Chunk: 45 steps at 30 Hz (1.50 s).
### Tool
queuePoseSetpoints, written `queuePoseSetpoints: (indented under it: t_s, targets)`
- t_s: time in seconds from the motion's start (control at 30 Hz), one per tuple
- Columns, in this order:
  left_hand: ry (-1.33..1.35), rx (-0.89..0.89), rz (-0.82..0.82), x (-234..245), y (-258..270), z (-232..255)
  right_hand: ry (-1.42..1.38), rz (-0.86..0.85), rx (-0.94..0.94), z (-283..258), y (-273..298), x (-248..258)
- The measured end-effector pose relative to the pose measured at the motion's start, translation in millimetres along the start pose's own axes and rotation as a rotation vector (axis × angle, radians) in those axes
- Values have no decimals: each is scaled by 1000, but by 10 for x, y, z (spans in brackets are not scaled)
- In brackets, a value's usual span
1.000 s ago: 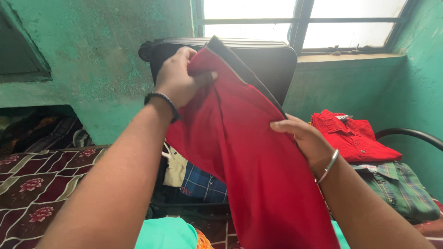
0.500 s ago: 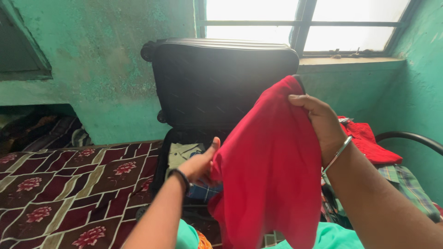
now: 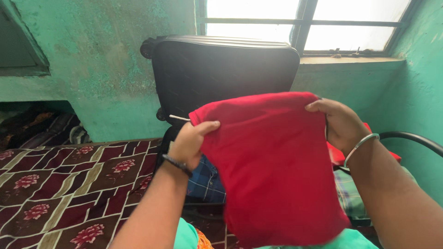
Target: The person unfolds a red garment, a blue checkered shirt, and a light-colored shirt, placing each one onto a stack of clothes next to a suitcase.
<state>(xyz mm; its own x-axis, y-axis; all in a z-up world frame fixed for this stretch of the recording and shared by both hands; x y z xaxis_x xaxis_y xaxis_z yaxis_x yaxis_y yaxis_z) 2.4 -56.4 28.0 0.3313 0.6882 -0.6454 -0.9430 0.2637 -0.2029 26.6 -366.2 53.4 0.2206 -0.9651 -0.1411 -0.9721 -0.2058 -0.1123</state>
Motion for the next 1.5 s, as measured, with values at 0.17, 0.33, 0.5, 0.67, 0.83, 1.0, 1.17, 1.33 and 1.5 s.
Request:
queuePoseSetpoints:
  t_s: [0.17, 0.33, 0.5, 0.67, 0.83, 1.0, 1.17, 1.33, 1.5]
  targets:
    - [-250, -163, 167, 80, -190, 292, -45, 192, 39, 176, -25, 214]
    - [-395, -177, 407, 275, -195, 334, -12, 332, 58, 127, -13, 132]
    - [-561, -28, 229, 206, -175, 360, 14, 331, 107, 41, 33, 132]
    - [-1268, 102, -115, -12, -234, 280, -50, 190, 108, 44, -14, 96]
    - [-1655, 65, -3, 83, -424, 414, 51, 86, 134, -8, -40, 11]
    - [-1640, -137, 212, 123, -459, 729, 208, 23, 134, -43, -84, -39]
    - [-1568, -79, 233, 155, -561, 874, 495, -32, 104, -82, -261, -163]
    - [-1681, -54, 283, 353, -842, 897, 1072, 129, 70, -32, -635, -140]
    - [-1881, -202, 399, 662, -1273, 810, 1606, 369, 294, 41, -1075, -206]
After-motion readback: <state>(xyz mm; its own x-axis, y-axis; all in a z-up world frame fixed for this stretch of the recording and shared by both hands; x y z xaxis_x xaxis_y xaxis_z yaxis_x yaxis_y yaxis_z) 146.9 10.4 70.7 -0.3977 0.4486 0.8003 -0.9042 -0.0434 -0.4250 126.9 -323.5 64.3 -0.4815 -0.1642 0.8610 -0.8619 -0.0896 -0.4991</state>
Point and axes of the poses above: each hand's wrist, its own y-axis away from the middle knuckle, its own x-axis out of the back of the hand, z = x × y, the point moved 8 cm from there along -y, towards the middle knuckle, and after that the axes turned 8 degrees about y, right-handed, at the moved point
